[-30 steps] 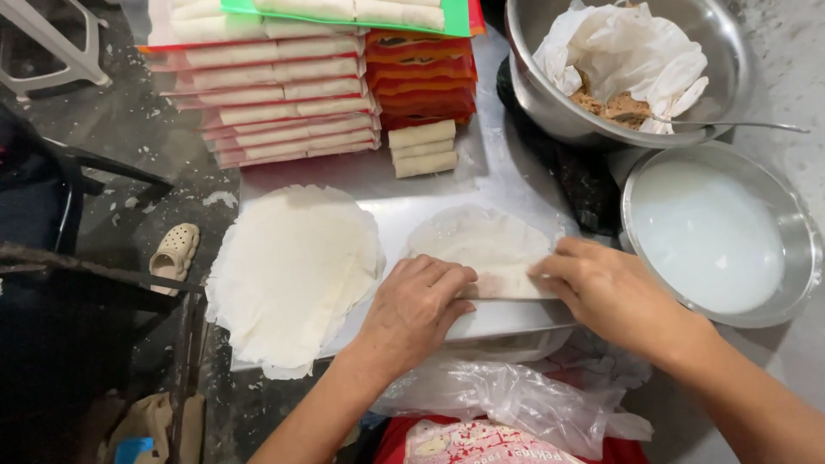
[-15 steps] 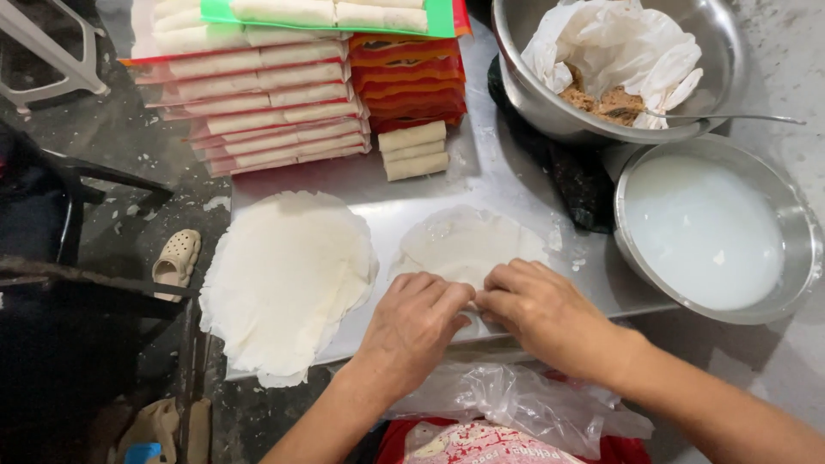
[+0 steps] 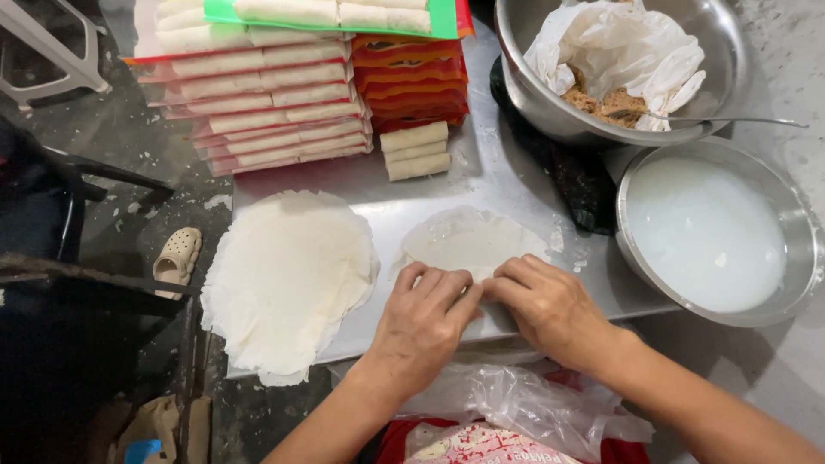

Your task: Rolling spring rolls by placing filling on wrappers and folding them into cylinders.

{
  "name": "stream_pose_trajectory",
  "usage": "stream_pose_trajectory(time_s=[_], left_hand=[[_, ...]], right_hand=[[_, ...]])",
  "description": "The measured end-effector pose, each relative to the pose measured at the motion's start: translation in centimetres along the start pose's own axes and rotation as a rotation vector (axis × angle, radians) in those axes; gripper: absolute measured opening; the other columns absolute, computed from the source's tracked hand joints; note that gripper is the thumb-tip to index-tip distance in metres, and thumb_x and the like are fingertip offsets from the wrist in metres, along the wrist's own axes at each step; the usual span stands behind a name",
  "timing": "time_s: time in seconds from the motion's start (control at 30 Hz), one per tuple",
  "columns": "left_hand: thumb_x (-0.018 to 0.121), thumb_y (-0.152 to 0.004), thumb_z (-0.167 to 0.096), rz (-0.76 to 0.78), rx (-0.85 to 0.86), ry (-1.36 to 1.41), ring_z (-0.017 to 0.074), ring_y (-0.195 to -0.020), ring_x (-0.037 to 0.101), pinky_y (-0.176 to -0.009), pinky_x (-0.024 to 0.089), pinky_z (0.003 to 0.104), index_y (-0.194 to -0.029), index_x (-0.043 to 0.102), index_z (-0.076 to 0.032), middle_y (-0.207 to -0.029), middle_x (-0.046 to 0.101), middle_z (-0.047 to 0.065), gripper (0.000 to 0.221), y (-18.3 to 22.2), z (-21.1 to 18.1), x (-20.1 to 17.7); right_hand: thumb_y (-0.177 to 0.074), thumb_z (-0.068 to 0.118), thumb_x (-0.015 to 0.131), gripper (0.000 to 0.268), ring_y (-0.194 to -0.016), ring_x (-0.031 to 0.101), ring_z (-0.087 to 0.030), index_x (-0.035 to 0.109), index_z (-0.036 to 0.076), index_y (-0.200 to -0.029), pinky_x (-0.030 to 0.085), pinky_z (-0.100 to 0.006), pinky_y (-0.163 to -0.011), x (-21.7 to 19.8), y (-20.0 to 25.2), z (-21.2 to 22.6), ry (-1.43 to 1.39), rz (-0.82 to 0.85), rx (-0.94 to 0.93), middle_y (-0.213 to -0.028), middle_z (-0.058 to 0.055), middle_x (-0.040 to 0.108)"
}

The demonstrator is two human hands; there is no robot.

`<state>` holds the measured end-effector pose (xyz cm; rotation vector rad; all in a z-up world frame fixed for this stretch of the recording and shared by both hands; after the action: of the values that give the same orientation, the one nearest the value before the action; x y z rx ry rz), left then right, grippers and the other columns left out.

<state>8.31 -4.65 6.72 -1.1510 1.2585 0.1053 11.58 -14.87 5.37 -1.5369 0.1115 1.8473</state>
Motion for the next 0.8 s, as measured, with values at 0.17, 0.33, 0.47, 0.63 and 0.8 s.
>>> stream_pose_trajectory(time_s=[0.17, 0.33, 0.47, 0.63, 0.8], left_hand=[[0.067, -0.099, -0.01, 0.02, -0.031, -0.033, 0.0269, -0.08, 0.053, -0.078, 0.04, 0.04, -0.095, 0.066, -0.007, -0.093, 0.059, 0.008, 0.005, 0.5, 1.3, 2.0], [0.06, -0.089, 0.003, 0.108, -0.025, -0.088, 0.0256, -0.073, 0.049, -0.067, 0.041, 0.038, -0.121, 0.059, -0.026, -0.087, 0.047, 0.005, 0.044, -0.5, 0.8, 1.4], [0.062, -0.082, 0.001, 0.111, -0.015, -0.142, 0.026, -0.073, 0.048, -0.065, 0.041, 0.037, -0.116, 0.061, -0.03, -0.088, 0.047, 0.006, 0.045, -0.7, 0.4, 1.6], [0.064, -0.081, 0.002, 0.158, -0.017, -0.095, 0.0263, -0.071, 0.05, -0.067, 0.043, 0.038, -0.122, 0.063, -0.024, -0.087, 0.048, 0.007, 0.049, -0.5, 0.5, 1.5], [0.073, -0.089, -0.005, 0.126, -0.146, 0.015, 0.0318, -0.091, 0.063, -0.074, 0.052, 0.043, -0.114, 0.068, -0.006, -0.11, 0.065, 0.018, 0.025, 2.0, 2.6, -0.1]], right_hand=[[-0.099, 0.01, 0.064, 0.004, -0.073, 0.063, -0.019, 0.065, 0.009, -0.096, 0.05, -0.032, -0.06, -1.3, 0.2, -1.8, 0.129, -0.123, 0.083, -0.089, -0.004, 0.063], [-0.1, 0.022, 0.065, 0.016, -0.085, 0.066, -0.021, 0.068, 0.011, -0.111, 0.052, -0.035, -0.071, -3.3, 3.3, -3.1, 0.208, -0.107, 0.307, -0.097, -0.002, 0.065], [-0.09, 0.04, 0.07, 0.027, -0.067, 0.063, -0.024, 0.058, 0.021, -0.105, 0.048, -0.04, -0.065, -1.5, 6.0, -6.4, 0.048, 0.161, 0.714, -0.076, -0.002, 0.067], [-0.092, 0.02, 0.072, 0.014, -0.067, 0.062, -0.015, 0.065, 0.008, -0.089, 0.049, -0.029, -0.067, -2.9, 2.7, -3.1, -0.16, -0.144, 0.468, -0.079, 0.0, 0.068], [-0.09, 0.018, 0.077, 0.048, -0.087, 0.076, -0.018, 0.06, 0.006, -0.133, 0.059, -0.032, -0.086, -1.6, 0.3, -0.4, -0.088, -0.21, 0.25, -0.104, -0.01, 0.076]])
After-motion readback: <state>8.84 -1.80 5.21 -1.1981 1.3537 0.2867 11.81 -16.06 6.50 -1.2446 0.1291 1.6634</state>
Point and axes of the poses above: each hand's wrist, its own y-axis away from the middle knuckle, its own x-axis out of the palm, z = x × y, the point moved 9 cm from there along -y, towards the middle knuckle
